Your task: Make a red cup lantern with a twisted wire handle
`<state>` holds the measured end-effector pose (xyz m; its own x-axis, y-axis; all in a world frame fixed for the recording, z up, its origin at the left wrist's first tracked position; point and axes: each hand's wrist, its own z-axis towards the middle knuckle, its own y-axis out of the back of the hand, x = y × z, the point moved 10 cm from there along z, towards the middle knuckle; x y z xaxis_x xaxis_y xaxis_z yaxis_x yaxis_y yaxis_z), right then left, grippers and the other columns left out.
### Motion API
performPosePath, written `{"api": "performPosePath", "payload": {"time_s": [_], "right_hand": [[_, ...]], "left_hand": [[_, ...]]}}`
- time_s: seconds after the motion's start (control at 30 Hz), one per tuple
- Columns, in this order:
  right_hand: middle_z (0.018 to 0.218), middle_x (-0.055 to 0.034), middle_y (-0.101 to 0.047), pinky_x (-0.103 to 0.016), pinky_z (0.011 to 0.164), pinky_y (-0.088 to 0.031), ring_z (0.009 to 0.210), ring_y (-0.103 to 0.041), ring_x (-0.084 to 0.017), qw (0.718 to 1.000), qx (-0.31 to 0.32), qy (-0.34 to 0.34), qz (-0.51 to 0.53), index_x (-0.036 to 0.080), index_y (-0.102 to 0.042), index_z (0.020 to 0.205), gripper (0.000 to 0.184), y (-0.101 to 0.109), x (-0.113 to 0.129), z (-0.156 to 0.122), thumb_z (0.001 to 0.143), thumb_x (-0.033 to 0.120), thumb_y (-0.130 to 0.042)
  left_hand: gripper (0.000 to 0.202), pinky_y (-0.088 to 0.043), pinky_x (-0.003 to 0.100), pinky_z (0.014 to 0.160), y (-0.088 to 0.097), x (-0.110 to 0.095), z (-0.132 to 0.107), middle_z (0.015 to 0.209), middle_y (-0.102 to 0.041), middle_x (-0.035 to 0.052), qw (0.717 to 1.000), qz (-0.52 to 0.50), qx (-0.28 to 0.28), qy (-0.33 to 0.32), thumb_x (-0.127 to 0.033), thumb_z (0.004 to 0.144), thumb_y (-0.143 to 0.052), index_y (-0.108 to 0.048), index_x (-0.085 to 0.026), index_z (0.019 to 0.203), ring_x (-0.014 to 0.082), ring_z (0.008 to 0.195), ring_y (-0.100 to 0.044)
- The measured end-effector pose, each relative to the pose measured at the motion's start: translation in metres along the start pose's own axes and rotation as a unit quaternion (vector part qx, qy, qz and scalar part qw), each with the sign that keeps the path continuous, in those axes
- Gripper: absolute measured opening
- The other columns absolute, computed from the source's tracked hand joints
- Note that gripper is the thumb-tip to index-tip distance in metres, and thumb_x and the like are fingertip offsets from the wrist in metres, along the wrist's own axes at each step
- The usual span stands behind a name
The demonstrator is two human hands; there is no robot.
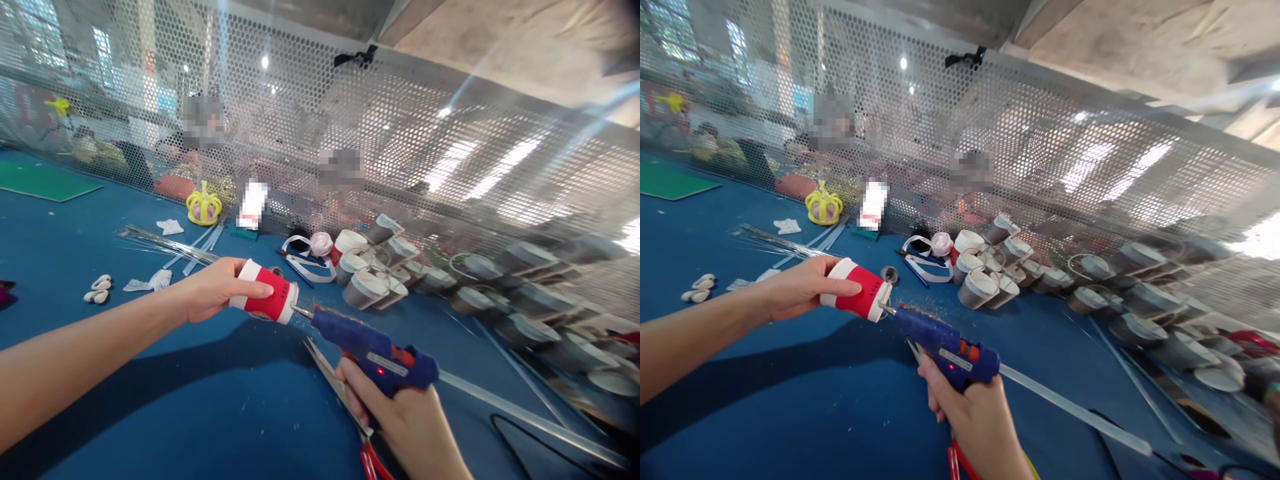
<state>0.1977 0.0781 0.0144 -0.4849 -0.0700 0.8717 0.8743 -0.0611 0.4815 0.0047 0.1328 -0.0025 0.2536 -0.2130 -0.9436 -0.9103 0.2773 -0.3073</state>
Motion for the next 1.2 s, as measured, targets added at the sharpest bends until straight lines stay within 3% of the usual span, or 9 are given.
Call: {"api": "performPosePath", "payload": {"time_s": [0.47, 0.7, 1.2], "right_hand": [[0.036, 0.0035, -0.044, -0.019, 0.036, -0.037, 0.034, -0.041, -0.007, 1.0, -0.005, 0.013, 0.013, 0.015, -0.059, 0.055, 0.028, 0.0, 0.005, -0.001, 0.07, 0.039, -0.058], [0.037, 0.0029, -0.045, -0.019, 0.036, -0.036, 0.035, -0.041, -0.008, 1.0, 0.015, 0.005, 0.001, 0.014, -0.058, 0.055, 0.032, -0.004, 0.001, -0.002, 0.069, 0.043, -0.058], [0.038, 0.0026, -0.045, -0.019, 0.036, -0.036, 0.036, -0.042, -0.008, 0.999, 0.022, 0.011, 0.028, 0.014, -0.059, 0.06, 0.03, -0.006, 0.005, -0.003, 0.07, 0.042, -0.059]], "left_hand": [[0.019, -0.046, 0.02, 0.06, -0.001, 0.003, -0.001, 0.075, -0.067, 0.0023, 1.0, 0.01, 0.003, 0.007, -0.015, 0.059, -0.071, -0.061, -0.013, 0.074, 0.0106, 0.065, -0.06], [0.023, -0.047, 0.024, 0.063, 0.003, 0.005, 0.0, 0.076, -0.067, 0.0047, 0.999, -0.022, -0.019, 0.02, -0.015, 0.057, -0.072, -0.06, -0.011, 0.076, 0.0122, 0.065, -0.061], [0.021, -0.045, 0.025, 0.065, -0.004, 0.011, 0.0, 0.077, -0.068, 0.0064, 0.998, -0.05, 0.016, 0.046, -0.017, 0.058, -0.072, -0.061, -0.012, 0.076, 0.0132, 0.066, -0.06]]}}
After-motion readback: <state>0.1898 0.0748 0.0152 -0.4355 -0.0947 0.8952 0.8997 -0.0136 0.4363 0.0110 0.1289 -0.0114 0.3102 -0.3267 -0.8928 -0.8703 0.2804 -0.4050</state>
